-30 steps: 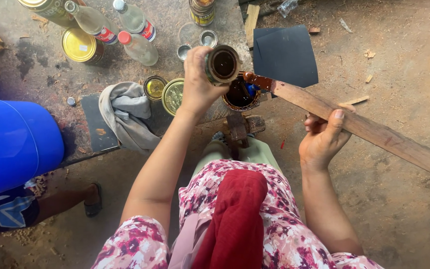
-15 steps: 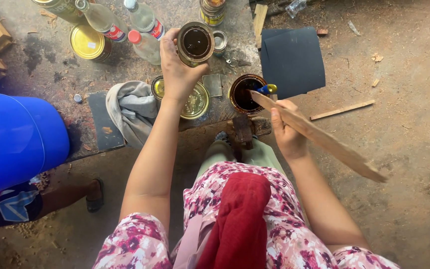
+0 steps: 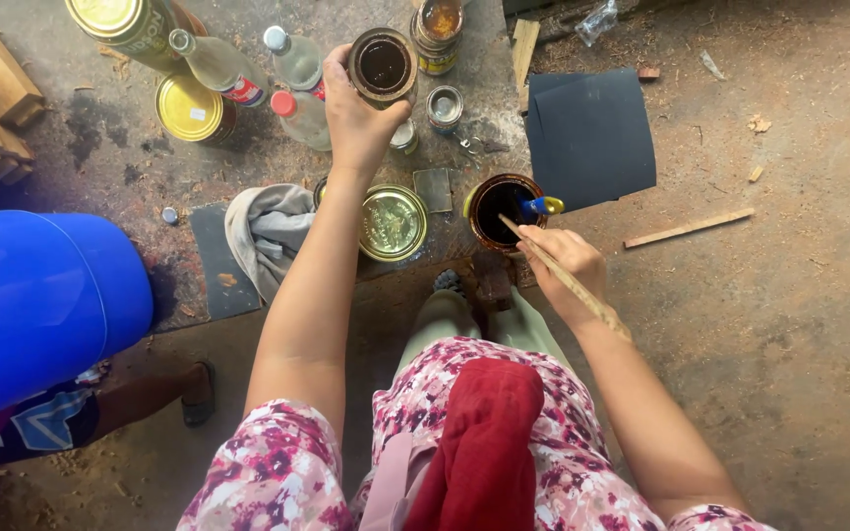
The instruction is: The person prepares a dark wood stain by mixing it with a liquid from a bottle and stirring it with a brush. They then apply the stain to a wooden door using the brush. Later, they mix additional stain from a small can into the main container using a wooden stick.
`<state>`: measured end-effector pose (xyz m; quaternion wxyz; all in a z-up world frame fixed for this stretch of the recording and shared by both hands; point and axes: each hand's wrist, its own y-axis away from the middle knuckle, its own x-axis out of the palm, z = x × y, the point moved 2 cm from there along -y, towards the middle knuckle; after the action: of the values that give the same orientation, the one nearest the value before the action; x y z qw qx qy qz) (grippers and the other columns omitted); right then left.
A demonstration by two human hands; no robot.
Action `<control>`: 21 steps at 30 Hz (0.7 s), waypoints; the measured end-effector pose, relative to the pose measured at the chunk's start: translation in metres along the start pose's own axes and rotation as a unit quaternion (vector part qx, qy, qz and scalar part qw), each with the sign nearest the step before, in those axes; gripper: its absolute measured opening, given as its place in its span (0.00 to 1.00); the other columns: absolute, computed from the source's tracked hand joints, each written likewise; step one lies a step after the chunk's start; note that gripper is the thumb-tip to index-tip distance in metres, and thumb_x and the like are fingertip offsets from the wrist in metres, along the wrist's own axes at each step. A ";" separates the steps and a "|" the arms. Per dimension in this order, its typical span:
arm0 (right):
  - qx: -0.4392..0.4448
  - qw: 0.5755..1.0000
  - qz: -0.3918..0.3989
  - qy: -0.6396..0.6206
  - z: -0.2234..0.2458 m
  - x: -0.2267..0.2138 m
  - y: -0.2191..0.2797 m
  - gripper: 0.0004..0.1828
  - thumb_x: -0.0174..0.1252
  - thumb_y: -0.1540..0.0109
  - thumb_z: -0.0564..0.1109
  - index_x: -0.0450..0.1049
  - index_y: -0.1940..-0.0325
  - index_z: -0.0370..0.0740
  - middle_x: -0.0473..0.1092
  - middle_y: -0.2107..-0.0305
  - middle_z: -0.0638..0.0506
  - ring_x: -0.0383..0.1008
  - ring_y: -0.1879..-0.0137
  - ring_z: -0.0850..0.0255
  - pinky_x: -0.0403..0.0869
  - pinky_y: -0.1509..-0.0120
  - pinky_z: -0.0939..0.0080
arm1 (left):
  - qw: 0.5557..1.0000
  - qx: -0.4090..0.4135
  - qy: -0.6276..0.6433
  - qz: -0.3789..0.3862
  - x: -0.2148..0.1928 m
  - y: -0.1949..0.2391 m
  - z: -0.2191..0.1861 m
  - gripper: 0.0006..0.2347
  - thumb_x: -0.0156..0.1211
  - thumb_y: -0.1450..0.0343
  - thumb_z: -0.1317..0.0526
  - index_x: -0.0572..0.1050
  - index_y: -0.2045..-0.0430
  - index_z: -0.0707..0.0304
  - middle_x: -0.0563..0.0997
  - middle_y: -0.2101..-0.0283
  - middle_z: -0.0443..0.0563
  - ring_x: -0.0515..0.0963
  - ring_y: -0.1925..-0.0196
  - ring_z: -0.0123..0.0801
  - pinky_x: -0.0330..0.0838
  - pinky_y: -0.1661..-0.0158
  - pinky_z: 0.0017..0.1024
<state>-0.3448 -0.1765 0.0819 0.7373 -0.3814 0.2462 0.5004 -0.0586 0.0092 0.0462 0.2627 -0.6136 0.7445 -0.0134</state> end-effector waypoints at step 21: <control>0.048 0.997 0.015 -0.060 -0.014 -0.004 -0.010 0.10 0.67 0.36 0.43 0.81 0.51 0.41 0.80 0.58 0.46 0.83 0.55 0.54 0.81 0.52 0.59 | 0.999 0.004 0.032 0.013 -0.002 0.002 -0.013 0.36 0.79 0.41 0.68 0.62 0.40 0.66 0.71 0.43 0.55 0.75 0.38 0.40 0.71 0.35 0.34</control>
<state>-0.3367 -0.1923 0.0792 0.7606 -0.3113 0.2307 0.5210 -0.0654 0.0076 0.0579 0.2418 -0.6021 0.7603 -0.0328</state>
